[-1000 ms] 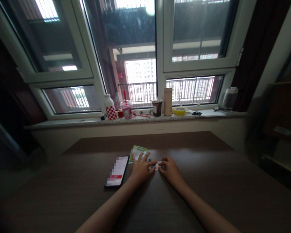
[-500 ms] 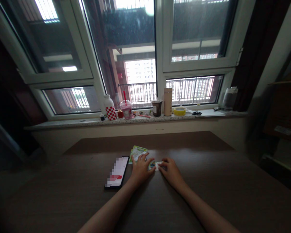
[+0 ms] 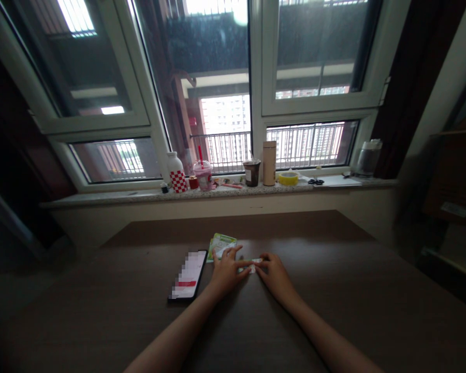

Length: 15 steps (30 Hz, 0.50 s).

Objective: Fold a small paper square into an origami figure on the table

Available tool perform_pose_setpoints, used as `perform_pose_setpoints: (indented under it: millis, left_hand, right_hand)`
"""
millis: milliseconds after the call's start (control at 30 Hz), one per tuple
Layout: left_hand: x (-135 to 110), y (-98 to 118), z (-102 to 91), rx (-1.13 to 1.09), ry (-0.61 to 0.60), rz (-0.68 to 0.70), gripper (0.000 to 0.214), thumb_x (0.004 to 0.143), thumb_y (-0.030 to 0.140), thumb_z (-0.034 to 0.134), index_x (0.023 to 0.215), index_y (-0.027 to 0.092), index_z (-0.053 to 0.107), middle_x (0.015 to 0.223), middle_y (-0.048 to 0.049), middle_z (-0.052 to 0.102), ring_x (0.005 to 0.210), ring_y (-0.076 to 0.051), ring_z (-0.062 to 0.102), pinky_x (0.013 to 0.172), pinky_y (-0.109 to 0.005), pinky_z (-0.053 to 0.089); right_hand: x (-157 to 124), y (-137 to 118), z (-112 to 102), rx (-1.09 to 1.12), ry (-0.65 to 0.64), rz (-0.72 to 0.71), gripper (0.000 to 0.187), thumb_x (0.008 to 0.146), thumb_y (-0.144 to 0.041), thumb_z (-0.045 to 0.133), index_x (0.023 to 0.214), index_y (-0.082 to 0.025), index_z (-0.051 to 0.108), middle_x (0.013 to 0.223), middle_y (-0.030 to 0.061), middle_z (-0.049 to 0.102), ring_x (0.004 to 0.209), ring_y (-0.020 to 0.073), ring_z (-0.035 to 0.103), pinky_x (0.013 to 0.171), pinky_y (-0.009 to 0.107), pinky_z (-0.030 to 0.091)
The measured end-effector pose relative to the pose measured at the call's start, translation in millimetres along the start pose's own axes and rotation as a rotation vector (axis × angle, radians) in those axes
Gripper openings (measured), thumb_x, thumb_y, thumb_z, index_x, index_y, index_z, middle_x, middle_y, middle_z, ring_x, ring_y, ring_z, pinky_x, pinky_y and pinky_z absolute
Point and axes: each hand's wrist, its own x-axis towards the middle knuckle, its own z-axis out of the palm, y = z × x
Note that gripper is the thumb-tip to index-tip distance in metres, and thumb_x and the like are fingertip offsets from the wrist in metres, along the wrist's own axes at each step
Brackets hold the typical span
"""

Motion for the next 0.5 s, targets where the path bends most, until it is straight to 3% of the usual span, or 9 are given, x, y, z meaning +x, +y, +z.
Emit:
perform_pose_setpoints:
  millis: [233, 500]
  left_hand:
    - [-0.3, -0.6, -0.1, 0.008, -0.004, 0.01, 0.027, 0.086, 0.059, 0.052, 0.107, 0.05, 0.067, 0.144, 0.0028, 0.046, 0.133, -0.033, 0.037, 0.105, -0.076, -0.002]
    - [0.0, 2.1, -3.5, 0.012, -0.011, 0.011, 0.027, 0.087, 0.057, 0.052, 0.108, 0.05, 0.067, 0.144, 0.0026, 0.046, 0.133, -0.033, 0.037, 0.106, -0.075, -0.002]
  right_hand:
    - [-0.3, -5.6, -2.0, -0.03, -0.002, 0.023, 0.021, 0.084, -0.024, 0.061, 0.096, -0.017, 0.076, 0.111, 0.0128, 0.065, 0.108, 0.0231, 0.057, 0.1, 0.034, 0.041]
    - [-0.1, -3.8, -2.9, 0.027, 0.008, 0.027, 0.02, 0.083, -0.026, 0.062, 0.094, -0.021, 0.077, 0.112, 0.0105, 0.064, 0.108, 0.0228, 0.058, 0.1, 0.035, 0.042]
